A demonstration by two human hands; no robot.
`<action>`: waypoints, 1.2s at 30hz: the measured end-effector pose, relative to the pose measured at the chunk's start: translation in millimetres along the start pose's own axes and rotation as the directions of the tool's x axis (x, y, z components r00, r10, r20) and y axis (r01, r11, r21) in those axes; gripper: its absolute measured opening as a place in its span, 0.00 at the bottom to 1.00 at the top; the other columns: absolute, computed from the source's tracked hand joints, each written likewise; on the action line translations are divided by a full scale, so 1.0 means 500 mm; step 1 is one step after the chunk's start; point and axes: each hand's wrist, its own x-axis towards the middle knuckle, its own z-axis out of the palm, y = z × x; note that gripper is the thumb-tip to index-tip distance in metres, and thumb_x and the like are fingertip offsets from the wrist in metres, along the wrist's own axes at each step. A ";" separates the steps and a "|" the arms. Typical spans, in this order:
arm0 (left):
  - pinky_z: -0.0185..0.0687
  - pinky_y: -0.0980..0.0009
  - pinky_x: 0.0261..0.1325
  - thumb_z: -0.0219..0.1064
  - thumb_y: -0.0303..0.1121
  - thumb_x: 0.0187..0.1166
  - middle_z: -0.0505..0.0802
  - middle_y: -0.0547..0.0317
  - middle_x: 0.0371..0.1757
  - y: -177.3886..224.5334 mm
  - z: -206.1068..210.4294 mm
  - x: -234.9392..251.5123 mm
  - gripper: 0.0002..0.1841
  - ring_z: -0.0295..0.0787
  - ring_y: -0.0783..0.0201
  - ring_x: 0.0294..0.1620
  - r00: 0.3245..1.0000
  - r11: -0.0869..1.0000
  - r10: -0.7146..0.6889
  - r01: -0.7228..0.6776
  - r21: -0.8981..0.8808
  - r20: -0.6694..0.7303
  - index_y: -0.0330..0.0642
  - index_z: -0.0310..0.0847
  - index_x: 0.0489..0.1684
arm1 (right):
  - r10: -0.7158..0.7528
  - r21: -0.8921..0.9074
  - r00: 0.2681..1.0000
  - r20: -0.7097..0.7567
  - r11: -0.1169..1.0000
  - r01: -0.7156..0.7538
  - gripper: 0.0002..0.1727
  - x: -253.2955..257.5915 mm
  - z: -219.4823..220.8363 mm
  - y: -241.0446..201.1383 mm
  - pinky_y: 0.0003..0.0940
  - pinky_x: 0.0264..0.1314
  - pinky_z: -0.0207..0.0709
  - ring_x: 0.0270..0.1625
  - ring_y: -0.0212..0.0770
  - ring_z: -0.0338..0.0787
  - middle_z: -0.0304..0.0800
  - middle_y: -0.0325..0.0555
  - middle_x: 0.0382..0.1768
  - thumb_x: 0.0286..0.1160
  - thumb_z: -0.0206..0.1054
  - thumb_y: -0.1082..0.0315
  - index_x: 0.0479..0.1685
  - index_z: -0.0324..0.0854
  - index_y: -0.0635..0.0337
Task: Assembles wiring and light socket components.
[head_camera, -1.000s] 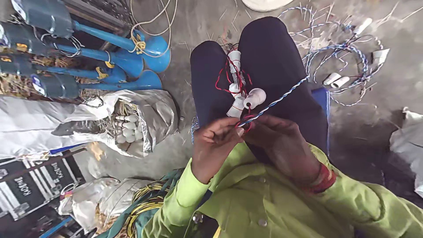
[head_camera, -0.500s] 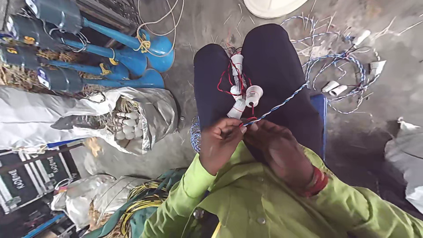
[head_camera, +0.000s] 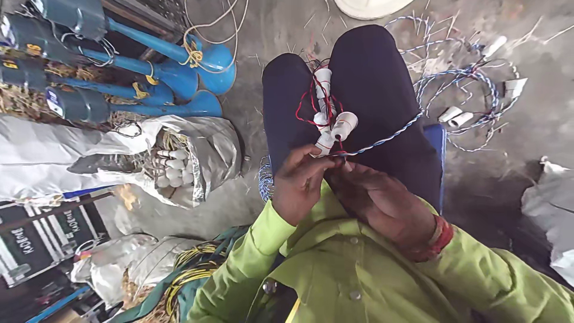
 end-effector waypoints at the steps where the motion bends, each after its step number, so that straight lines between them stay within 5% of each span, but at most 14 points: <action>1: 0.90 0.72 0.56 0.71 0.22 0.74 0.91 0.42 0.57 0.004 -0.001 0.000 0.08 0.91 0.65 0.50 1.000 1.000 0.014 -0.014 0.017 0.020 0.36 0.95 0.44 | -0.007 -0.003 1.000 -0.015 1.000 0.007 0.09 -0.002 0.002 -0.001 0.30 0.52 0.88 0.49 0.36 0.93 0.94 0.43 0.46 0.88 0.60 0.67 0.54 0.84 0.58; 6: 0.91 0.70 0.59 0.71 0.26 0.74 0.90 0.44 0.61 0.025 -0.008 0.004 0.11 0.92 0.64 0.56 0.991 0.998 -0.061 0.064 -0.017 0.120 0.34 0.93 0.51 | -0.073 0.032 0.997 0.003 0.997 0.073 0.09 0.002 0.007 0.009 0.30 0.52 0.87 0.47 0.34 0.92 0.93 0.42 0.44 0.87 0.60 0.69 0.52 0.85 0.57; 16: 0.89 0.72 0.55 0.74 0.29 0.74 0.90 0.49 0.55 0.038 -0.020 0.026 0.05 0.90 0.66 0.52 0.970 0.991 -0.118 0.102 0.083 0.215 0.39 0.94 0.40 | -0.163 0.061 0.986 0.022 0.985 0.162 0.11 0.008 -0.006 0.026 0.31 0.53 0.86 0.47 0.36 0.91 0.92 0.46 0.45 0.87 0.57 0.73 0.53 0.87 0.63; 23: 0.89 0.71 0.55 0.74 0.30 0.69 0.85 0.48 0.62 0.055 -0.024 0.026 0.04 0.86 0.66 0.58 0.938 0.990 -0.117 0.137 -0.040 0.326 0.40 0.90 0.32 | -0.128 0.058 0.966 0.224 0.991 0.118 0.22 0.030 -0.021 0.012 0.29 0.53 0.85 0.51 0.32 0.90 0.91 0.39 0.51 0.92 0.51 0.50 0.63 0.84 0.52; 26: 0.88 0.70 0.50 0.70 0.33 0.70 0.82 0.47 0.61 0.057 -0.013 0.005 0.06 0.86 0.64 0.54 0.946 0.995 -0.073 0.047 0.090 0.315 0.42 0.85 0.28 | -0.113 0.060 0.952 0.283 0.993 0.100 0.17 0.038 -0.023 0.010 0.28 0.50 0.85 0.48 0.31 0.89 0.90 0.38 0.47 0.91 0.54 0.53 0.55 0.85 0.51; 29: 0.85 0.61 0.59 0.68 0.35 0.72 0.84 0.40 0.61 0.057 -0.004 -0.013 0.07 0.84 0.50 0.62 0.963 0.950 0.077 -0.150 0.274 0.259 0.42 0.90 0.32 | -0.143 0.010 0.977 0.157 0.990 0.143 0.11 0.033 -0.020 0.019 0.27 0.45 0.83 0.41 0.30 0.86 0.88 0.37 0.40 0.89 0.58 0.58 0.48 0.83 0.52; 36: 0.72 0.53 0.58 0.66 0.38 0.72 0.89 0.50 0.55 0.087 -0.033 0.005 0.09 0.81 0.46 0.60 0.922 0.717 0.269 -0.385 0.581 0.278 0.49 0.84 0.22 | -0.358 -0.222 0.930 0.083 0.903 0.368 0.09 0.035 -0.011 0.042 0.21 0.28 0.76 0.26 0.23 0.80 0.87 0.32 0.28 0.84 0.65 0.61 0.40 0.88 0.52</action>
